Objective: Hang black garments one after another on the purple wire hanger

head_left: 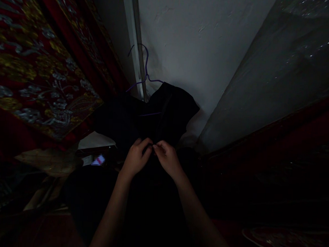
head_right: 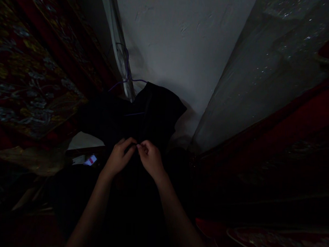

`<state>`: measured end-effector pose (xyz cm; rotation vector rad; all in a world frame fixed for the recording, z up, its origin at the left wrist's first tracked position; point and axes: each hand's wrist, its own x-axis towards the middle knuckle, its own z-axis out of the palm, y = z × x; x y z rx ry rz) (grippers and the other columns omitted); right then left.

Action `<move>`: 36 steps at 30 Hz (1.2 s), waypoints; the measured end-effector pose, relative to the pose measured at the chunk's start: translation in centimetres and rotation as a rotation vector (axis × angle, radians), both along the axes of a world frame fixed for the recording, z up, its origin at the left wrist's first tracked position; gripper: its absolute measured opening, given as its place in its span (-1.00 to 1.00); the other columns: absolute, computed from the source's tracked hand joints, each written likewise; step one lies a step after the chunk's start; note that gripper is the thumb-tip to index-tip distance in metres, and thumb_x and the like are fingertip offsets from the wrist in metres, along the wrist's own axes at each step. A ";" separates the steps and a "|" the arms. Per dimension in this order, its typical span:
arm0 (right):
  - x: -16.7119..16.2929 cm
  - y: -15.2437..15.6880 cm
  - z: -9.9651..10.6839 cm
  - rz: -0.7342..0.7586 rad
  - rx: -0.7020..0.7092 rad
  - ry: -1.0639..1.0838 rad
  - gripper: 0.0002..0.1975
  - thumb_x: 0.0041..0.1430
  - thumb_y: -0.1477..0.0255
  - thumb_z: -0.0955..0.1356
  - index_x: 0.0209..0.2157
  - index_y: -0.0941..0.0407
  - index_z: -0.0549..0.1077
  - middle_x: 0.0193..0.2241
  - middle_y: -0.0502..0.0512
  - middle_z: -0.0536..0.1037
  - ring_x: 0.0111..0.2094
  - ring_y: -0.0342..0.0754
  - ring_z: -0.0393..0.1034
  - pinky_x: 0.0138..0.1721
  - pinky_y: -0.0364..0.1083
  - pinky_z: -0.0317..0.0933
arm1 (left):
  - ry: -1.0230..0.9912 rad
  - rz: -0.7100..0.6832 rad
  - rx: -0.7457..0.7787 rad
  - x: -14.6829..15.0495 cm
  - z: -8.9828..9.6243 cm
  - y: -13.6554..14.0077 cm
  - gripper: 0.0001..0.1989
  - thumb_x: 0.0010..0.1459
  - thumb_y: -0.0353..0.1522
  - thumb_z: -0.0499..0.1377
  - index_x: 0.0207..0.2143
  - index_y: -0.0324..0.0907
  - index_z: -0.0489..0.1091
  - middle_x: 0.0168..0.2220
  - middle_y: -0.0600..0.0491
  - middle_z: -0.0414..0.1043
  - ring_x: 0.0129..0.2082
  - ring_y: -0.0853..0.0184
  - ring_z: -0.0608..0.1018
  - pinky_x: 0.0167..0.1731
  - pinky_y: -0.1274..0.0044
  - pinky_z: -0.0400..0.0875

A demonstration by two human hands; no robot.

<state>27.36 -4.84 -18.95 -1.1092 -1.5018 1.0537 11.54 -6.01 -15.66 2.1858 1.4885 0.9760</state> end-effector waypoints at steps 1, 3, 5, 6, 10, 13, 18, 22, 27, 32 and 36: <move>0.1 0.0 0.0 0.015 0.003 -0.001 -0.79 0.28 0.22 0.32 -0.33 0.07 0.41 -0.49 -0.03 0.47 -0.44 -0.10 0.40 -0.34 -0.12 0.22 | -0.012 -0.007 0.004 -0.1 0.0 -0.1 -0.84 0.34 -0.35 0.04 -0.14 -0.08 0.40 -0.26 0.02 0.44 -0.20 0.20 0.50 -0.15 0.39 0.39; 0.2 -0.1 0.0 0.037 0.005 -0.003 -0.81 0.27 0.24 0.33 -0.31 0.07 0.40 -0.48 -0.03 0.47 -0.44 -0.11 0.39 -0.35 -0.13 0.22 | -0.031 -0.015 0.008 -0.1 0.0 -0.3 -0.85 0.34 -0.35 0.03 -0.16 -0.09 0.39 -0.27 0.03 0.43 -0.19 0.21 0.50 -0.15 0.40 0.38; 0.2 -0.1 -0.1 0.059 0.007 -0.013 -0.83 0.26 0.26 0.34 -0.28 0.07 0.39 -0.46 -0.03 0.47 -0.42 -0.11 0.40 -0.34 -0.13 0.23 | -0.048 -0.019 0.005 -0.1 0.1 -0.5 -0.85 0.33 -0.37 0.02 -0.19 -0.09 0.38 -0.28 0.04 0.42 -0.20 0.22 0.49 -0.16 0.41 0.37; 0.2 -0.2 -0.2 0.070 0.012 -0.018 -0.84 0.26 0.26 0.34 -0.27 0.07 0.38 -0.45 -0.03 0.47 -0.41 -0.10 0.40 -0.34 -0.13 0.23 | -0.058 -0.023 0.003 -0.1 0.1 -0.5 -0.85 0.33 -0.38 0.01 -0.20 -0.10 0.38 -0.29 0.04 0.42 -0.20 0.22 0.49 -0.16 0.41 0.36; 0.3 -0.5 -0.3 0.111 0.015 -0.008 -0.83 0.29 0.26 0.31 -0.26 0.07 0.36 -0.46 -0.04 0.45 -0.42 -0.10 0.40 -0.35 -0.12 0.21 | -0.093 -0.038 -0.005 0.0 -0.1 -0.6 -0.83 0.33 -0.40 -0.03 -0.23 -0.10 0.35 -0.31 0.05 0.42 -0.22 0.23 0.48 -0.18 0.42 0.35; 0.4 -0.8 -0.1 0.117 0.003 0.007 -0.82 0.29 0.25 0.32 -0.28 0.07 0.35 -0.49 -0.06 0.45 -0.46 -0.11 0.39 -0.38 -0.13 0.19 | -0.107 -0.034 -0.014 0.1 -0.2 -0.7 -0.83 0.33 -0.40 -0.04 -0.23 -0.11 0.34 -0.30 0.04 0.42 -0.23 0.23 0.48 -0.17 0.41 0.34; 0.6 -1.1 0.4 0.163 -0.019 0.026 -0.81 0.28 0.27 0.31 -0.35 0.08 0.36 -0.56 -0.08 0.43 -0.51 -0.14 0.35 -0.41 -0.15 0.18 | -0.138 -0.040 -0.015 0.0 -0.9 -1.1 -0.83 0.24 -0.46 0.03 -0.15 -0.11 0.32 -0.21 0.03 0.45 -0.15 0.22 0.49 -0.09 0.38 0.37; 0.3 -1.0 0.9 0.178 -0.106 0.147 -0.77 0.18 0.23 0.36 -0.43 0.10 0.38 -0.64 -0.10 0.38 -0.60 -0.17 0.29 -0.51 -0.17 0.14 | -0.354 0.028 0.074 0.8 -2.9 -1.1 -0.55 0.18 -0.44 0.16 0.12 -0.07 0.19 -0.07 -0.01 0.41 -0.08 0.25 0.51 -0.03 0.39 0.40; -0.3 -0.7 1.6 0.136 -0.212 0.226 -0.72 0.00 0.19 0.43 -0.51 0.11 0.40 -0.76 -0.14 0.30 -0.73 -0.23 0.12 -0.65 -0.19 -0.04 | -0.722 0.150 0.165 3.2 -5.1 -0.7 -0.37 0.17 -0.39 0.23 0.20 -0.06 0.00 -0.25 0.09 0.39 -0.26 0.33 0.54 -0.11 0.42 0.46; -1.2 1.1 3.3 0.114 -0.272 0.405 -0.73 -0.09 0.22 0.44 -0.58 0.12 0.39 -0.79 -0.14 0.27 -0.75 -0.27 0.05 -0.70 -0.21 -0.13 | -0.803 0.180 0.162 4.1 -4.9 -0.2 -0.51 0.19 -0.41 0.22 0.05 -0.03 0.02 -0.40 0.19 0.36 -0.36 0.36 0.54 -0.15 0.44 0.46; -2.0 4.8 7.6 0.078 -0.197 0.532 -0.78 -0.08 0.32 0.44 -0.61 0.14 0.42 -0.80 -0.17 0.20 -0.75 -0.31 -0.04 -0.71 -0.23 -0.17 | -0.698 0.243 0.150 3.7 -5.6 0.4 -0.55 0.17 -0.39 0.24 -0.02 -0.05 0.04 -0.37 0.16 0.38 -0.32 0.34 0.56 -0.15 0.44 0.46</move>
